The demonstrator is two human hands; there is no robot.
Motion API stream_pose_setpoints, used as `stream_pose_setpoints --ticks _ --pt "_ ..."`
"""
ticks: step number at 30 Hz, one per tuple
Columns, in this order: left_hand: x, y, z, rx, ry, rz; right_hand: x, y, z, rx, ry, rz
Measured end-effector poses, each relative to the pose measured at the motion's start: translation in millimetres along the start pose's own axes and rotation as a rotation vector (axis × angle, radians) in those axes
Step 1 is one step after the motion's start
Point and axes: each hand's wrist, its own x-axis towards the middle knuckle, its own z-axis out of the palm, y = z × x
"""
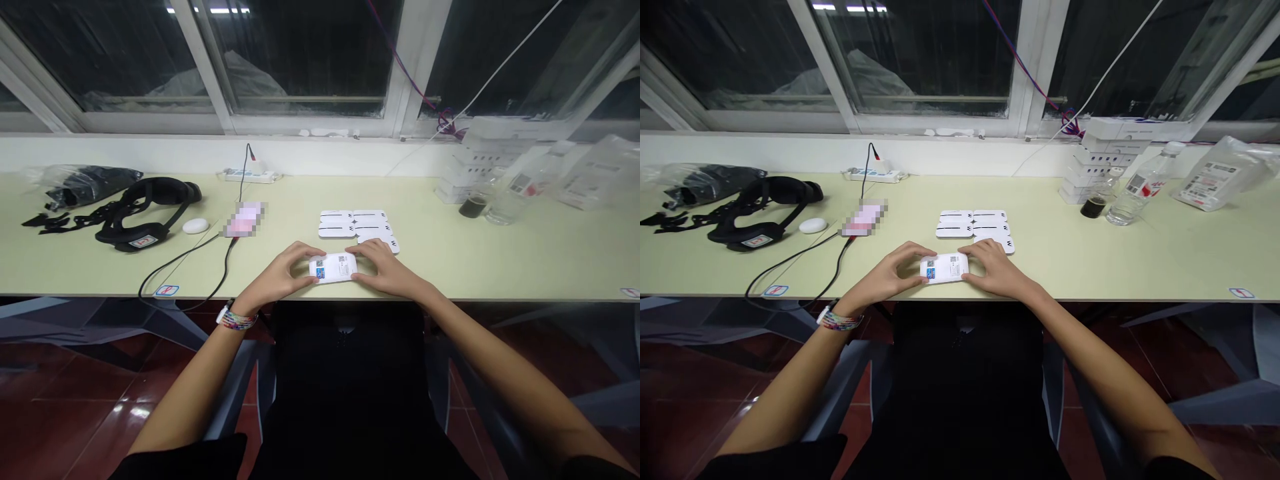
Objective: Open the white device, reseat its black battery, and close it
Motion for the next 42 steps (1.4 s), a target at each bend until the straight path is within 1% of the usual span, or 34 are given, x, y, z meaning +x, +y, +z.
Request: stream_pose_setpoints --ticks 4,6,10,13,18,23,26,28,31,34,36,38,40,42 --pt "0 3 7.9 -0.143 0.093 0.005 0 2 4 0.109 0.11 -0.067" --pt "1 2 10.6 -0.143 0.138 -0.004 -1 4 6 0.152 0.151 -0.1" --pt "0 4 10.5 -0.088 0.214 0.02 -4 5 7 0.134 0.242 -0.144" --pt "-1 6 9.6 -0.108 0.211 0.034 -5 4 6 0.13 0.271 -0.168" --pt "2 6 11.7 -0.248 0.196 0.03 -4 1 3 0.15 0.273 -0.216" --pt "6 11 8.5 -0.2 0.173 0.08 -6 0 2 0.178 0.276 -0.281" --pt "3 16 4.7 -0.116 0.134 0.078 -9 -1 4 0.133 0.277 -0.332" --pt "-1 18 2.5 -0.06 0.078 0.066 -10 -1 5 0.079 0.219 -0.347" --pt "-5 18 0.2 0.013 0.02 0.069 -10 -3 6 0.001 0.113 -0.326" --pt "-4 21 -0.7 0.173 -0.006 0.116 -10 -6 8 -0.067 0.082 -0.298" --pt "2 22 0.2 0.263 -0.005 0.138 -10 -8 9 -0.104 0.091 -0.301" --pt "12 23 2.0 0.294 -0.019 0.137 -11 -9 10 -0.12 0.134 -0.309" --pt "24 21 2.7 0.288 -0.087 0.124 -13 -8 10 -0.114 0.194 -0.298" --pt "38 18 0.5 0.259 -0.197 0.118 -14 -6 9 -0.087 0.254 -0.274"
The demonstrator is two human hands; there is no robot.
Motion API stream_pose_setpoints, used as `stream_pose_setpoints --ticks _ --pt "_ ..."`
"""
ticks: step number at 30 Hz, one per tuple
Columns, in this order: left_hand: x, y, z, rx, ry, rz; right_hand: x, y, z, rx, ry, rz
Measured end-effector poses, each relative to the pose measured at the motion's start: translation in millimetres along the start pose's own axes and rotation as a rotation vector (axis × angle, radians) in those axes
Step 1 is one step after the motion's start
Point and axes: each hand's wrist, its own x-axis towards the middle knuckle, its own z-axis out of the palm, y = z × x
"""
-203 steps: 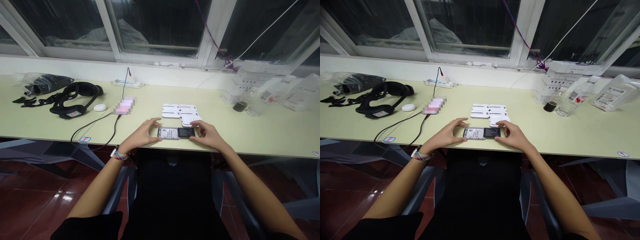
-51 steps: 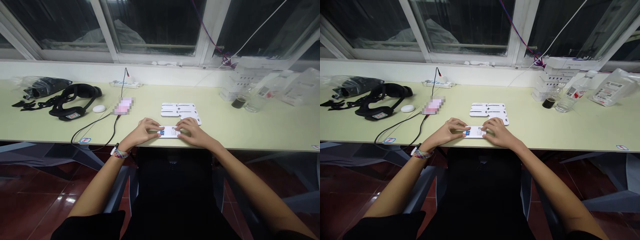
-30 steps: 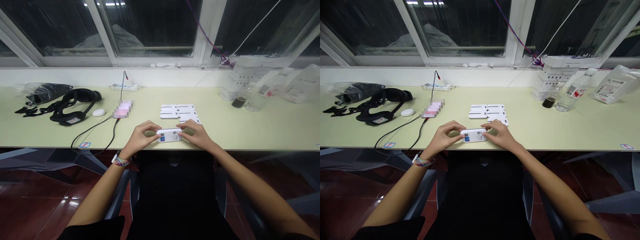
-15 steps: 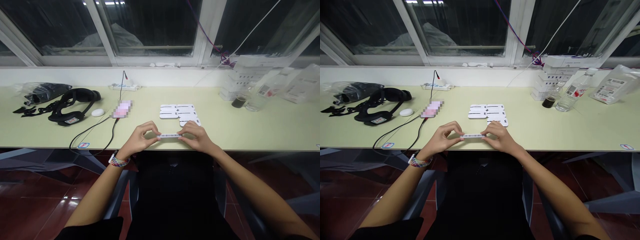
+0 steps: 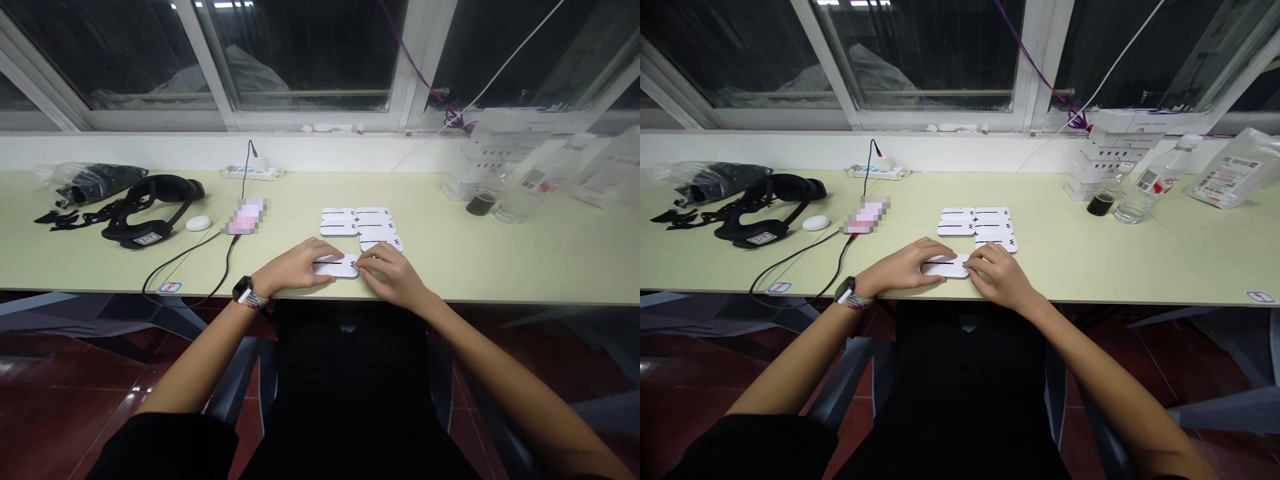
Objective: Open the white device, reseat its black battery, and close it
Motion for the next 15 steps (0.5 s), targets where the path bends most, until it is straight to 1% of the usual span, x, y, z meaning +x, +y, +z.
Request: stream_pose_setpoints --ticks 1,2,3,6,8,9,11,13,15 --pt "6 -4 -2.9 -0.006 -0.041 0.008 0 1 0 0.013 0.027 0.013" --pt "13 -9 -6.4 -0.003 -0.057 0.007 -1 1 -1 0.026 0.053 0.021" --pt "19 -15 -10.4 0.0 -0.05 0.006 0 2 -1 0.038 0.078 0.023" --pt "44 -38 -22.8 0.062 0.084 0.023 1 3 1 0.052 0.117 0.017" --pt "66 -57 -28.9 0.123 0.181 -0.002 2 2 3 0.033 0.097 0.027" --pt "79 -68 -30.8 0.149 0.222 -0.034 2 2 4 0.014 0.075 0.031" --pt "106 -87 -32.2 0.187 0.257 -0.12 3 1 6 -0.034 0.025 0.027" --pt "132 -104 -31.0 0.217 0.241 -0.202 3 0 6 -0.081 -0.01 0.0" --pt "154 -117 -28.5 0.225 0.213 -0.292 4 -1 6 -0.113 -0.034 -0.028"
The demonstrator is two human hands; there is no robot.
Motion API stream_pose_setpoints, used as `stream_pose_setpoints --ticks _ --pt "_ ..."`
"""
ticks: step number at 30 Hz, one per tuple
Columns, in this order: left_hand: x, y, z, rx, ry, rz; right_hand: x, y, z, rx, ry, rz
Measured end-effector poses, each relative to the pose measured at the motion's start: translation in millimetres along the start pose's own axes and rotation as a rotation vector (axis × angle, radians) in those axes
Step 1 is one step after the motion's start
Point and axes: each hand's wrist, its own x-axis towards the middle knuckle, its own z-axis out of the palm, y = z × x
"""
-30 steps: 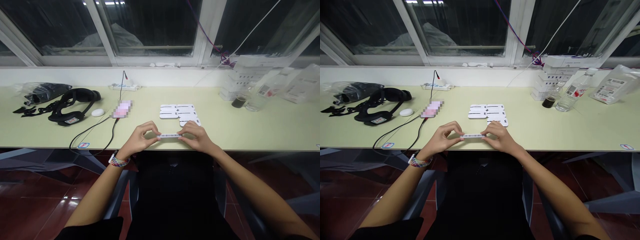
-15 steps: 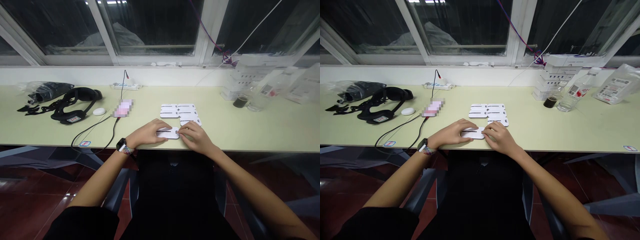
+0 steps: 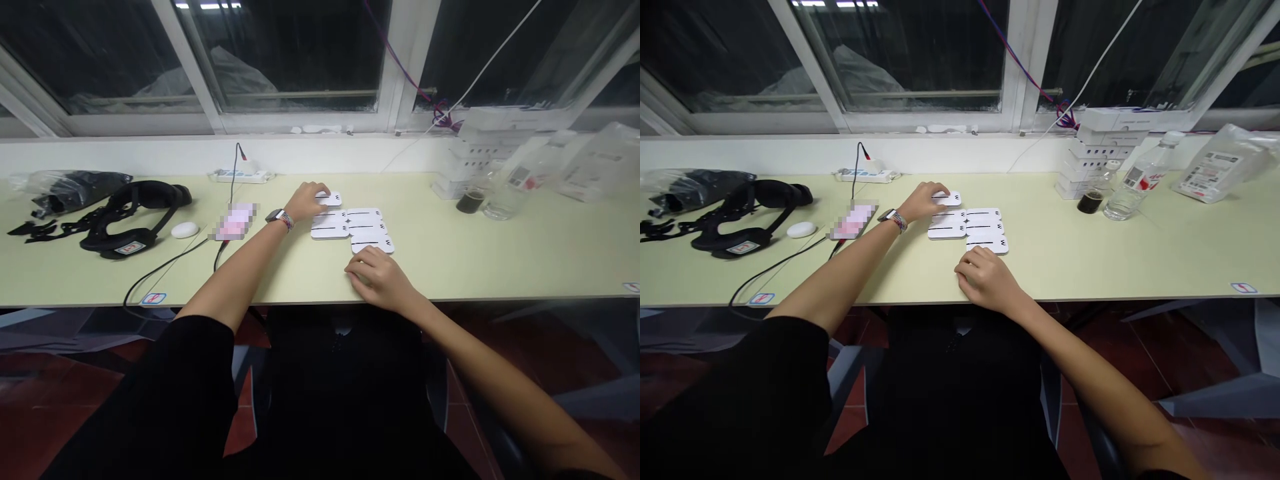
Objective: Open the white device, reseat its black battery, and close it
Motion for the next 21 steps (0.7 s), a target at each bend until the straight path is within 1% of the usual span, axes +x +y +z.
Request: stream_pose_setpoints --ticks 2,5,8,11,13,15,16,18,19,21 --pt "16 -3 7.2 0.005 -0.011 -0.059 0 -1 -1 -0.015 -0.017 -0.015" --pt "24 -7 12.2 -0.008 -0.069 -0.11 0 -2 -1 -0.016 -0.02 -0.013" --pt "17 -6 11.7 -0.028 -0.12 -0.121 -1 -2 1 0.0 -0.001 -0.001" --pt "2 2 12.6 -0.014 -0.117 -0.111 2 1 0 0.044 0.058 0.039" --pt "-7 10 16.8 0.006 -0.15 -0.1 9 9 -4 0.056 0.106 0.109" --pt "-15 18 23.1 0.019 -0.224 -0.091 21 24 -9 0.014 0.103 0.208" --pt "-17 21 26.3 0.025 -0.254 -0.093 27 34 -11 -0.028 0.073 0.259" --pt "-21 26 31.4 0.039 -0.29 -0.105 40 57 -13 -0.132 -0.049 0.322" --pt "-22 28 32.9 0.047 -0.296 -0.111 45 69 -13 -0.173 -0.13 0.345" --pt "-24 30 33.7 0.059 -0.295 -0.118 53 88 -9 -0.179 -0.333 0.387"
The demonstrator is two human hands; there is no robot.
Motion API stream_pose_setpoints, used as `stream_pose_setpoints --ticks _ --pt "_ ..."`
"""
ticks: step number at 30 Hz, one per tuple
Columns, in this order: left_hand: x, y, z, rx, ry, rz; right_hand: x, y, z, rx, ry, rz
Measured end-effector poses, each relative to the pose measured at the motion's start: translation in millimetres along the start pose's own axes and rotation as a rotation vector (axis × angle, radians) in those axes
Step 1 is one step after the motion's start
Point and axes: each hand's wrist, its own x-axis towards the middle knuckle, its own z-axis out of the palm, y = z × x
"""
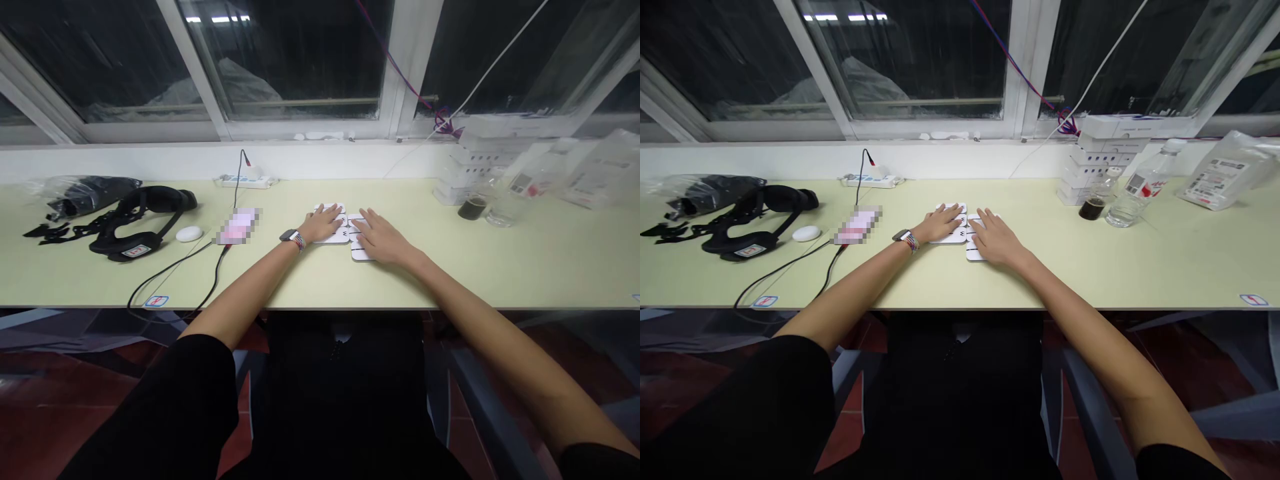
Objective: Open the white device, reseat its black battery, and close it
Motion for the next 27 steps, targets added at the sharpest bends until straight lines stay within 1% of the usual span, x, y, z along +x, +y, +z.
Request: stream_pose_setpoints --ticks 2,4,9,15,27 --pt "-4 1 -0.2 0.004 0.006 0.0 9 9 6 0.009 -0.138 0.045" --pt "-10 2 -0.5 0.003 0.012 0.008 12 12 11 0.028 -0.184 0.083" --pt "-27 6 3.0 -0.015 0.025 0.042 13 13 19 0.034 -0.143 0.103" --pt "-45 11 11.1 -0.051 0.083 0.052 16 16 22 0.017 -0.12 0.081" --pt "-59 24 17.0 -0.081 0.128 0.011 7 16 16 -0.02 -0.172 0.051"
